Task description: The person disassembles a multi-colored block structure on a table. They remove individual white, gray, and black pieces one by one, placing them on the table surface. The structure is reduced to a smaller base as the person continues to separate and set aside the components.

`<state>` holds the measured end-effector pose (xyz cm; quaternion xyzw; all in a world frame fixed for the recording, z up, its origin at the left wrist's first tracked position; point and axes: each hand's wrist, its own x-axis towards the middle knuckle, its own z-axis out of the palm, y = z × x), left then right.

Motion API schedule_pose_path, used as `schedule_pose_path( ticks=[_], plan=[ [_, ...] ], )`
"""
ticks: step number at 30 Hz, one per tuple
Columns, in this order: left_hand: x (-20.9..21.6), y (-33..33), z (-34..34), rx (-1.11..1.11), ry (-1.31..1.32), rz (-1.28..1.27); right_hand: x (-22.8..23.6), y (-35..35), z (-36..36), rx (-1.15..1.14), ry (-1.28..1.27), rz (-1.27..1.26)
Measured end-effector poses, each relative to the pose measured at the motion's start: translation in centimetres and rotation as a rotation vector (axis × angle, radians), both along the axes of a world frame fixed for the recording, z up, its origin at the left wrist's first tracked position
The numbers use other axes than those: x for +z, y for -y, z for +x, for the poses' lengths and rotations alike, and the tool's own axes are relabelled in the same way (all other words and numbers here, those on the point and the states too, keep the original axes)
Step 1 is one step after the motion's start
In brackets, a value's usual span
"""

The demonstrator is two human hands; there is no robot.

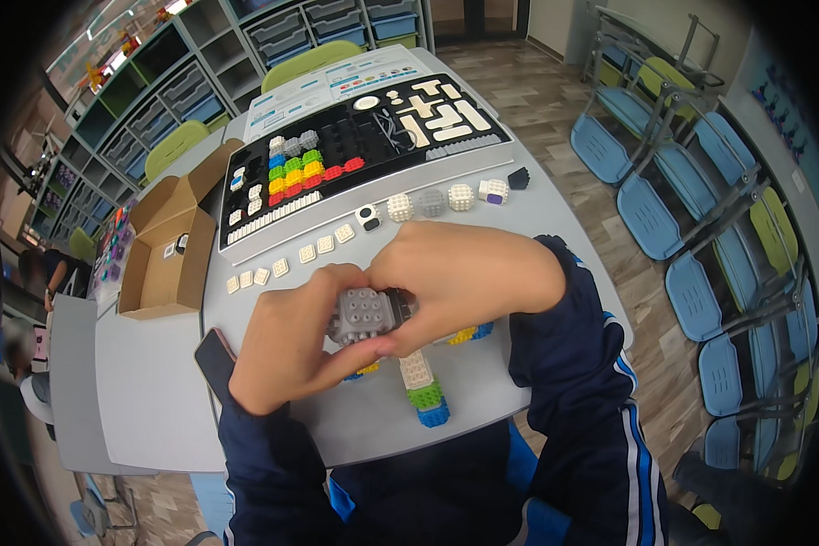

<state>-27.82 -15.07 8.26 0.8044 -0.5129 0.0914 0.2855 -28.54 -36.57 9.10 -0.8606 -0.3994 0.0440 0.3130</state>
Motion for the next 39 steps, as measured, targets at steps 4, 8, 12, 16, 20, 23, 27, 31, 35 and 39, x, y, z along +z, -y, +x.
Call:
schedule_pose_path(
  ticks=[4,8,12,16,20,23,27,31,35,39],
  plan=[
    [-1.1,0.2,0.7,-0.036,0.104,-0.015,-0.2,-0.4,-0.3,-0.019,-0.014,0.003],
    [-1.3,0.2,1.2,-0.101,0.040,-0.052,-0.4,-0.3,-0.3,-0.005,-0.020,0.014],
    [-1.4,0.1,1.6,-0.122,0.015,-0.068,-0.4,-0.4,-0.2,0.002,-0.002,0.023],
    [-1.5,0.2,1.8,-0.137,0.009,-0.092,-0.3,-0.4,-0.2,0.006,0.008,0.023],
    [-2.0,0.5,1.9,-0.137,-0.015,-0.170,-0.2,-0.3,-0.3,0.008,0.007,0.027],
    [-1.8,0.2,1.9,-0.138,-0.054,-0.104,-0.3,-0.3,-0.3,0.016,0.009,0.038],
    [-2.1,0.4,2.2,-0.156,-0.080,-0.192,-0.4,-0.3,-0.2,0.025,0.016,0.045],
    [-2.3,0.4,2.4,-0.178,-0.093,-0.241,-0.3,-0.3,-0.2,0.024,-0.003,0.027],
    [-2.3,0.4,2.5,-0.205,-0.125,-0.243,-0.3,-0.2,-0.2,0.017,-0.005,0.004],
    [-2.2,0.2,2.6,-0.214,-0.138,-0.245,-0.6,-0.3,-0.1,0.030,0.036,0.010]
  ],
)
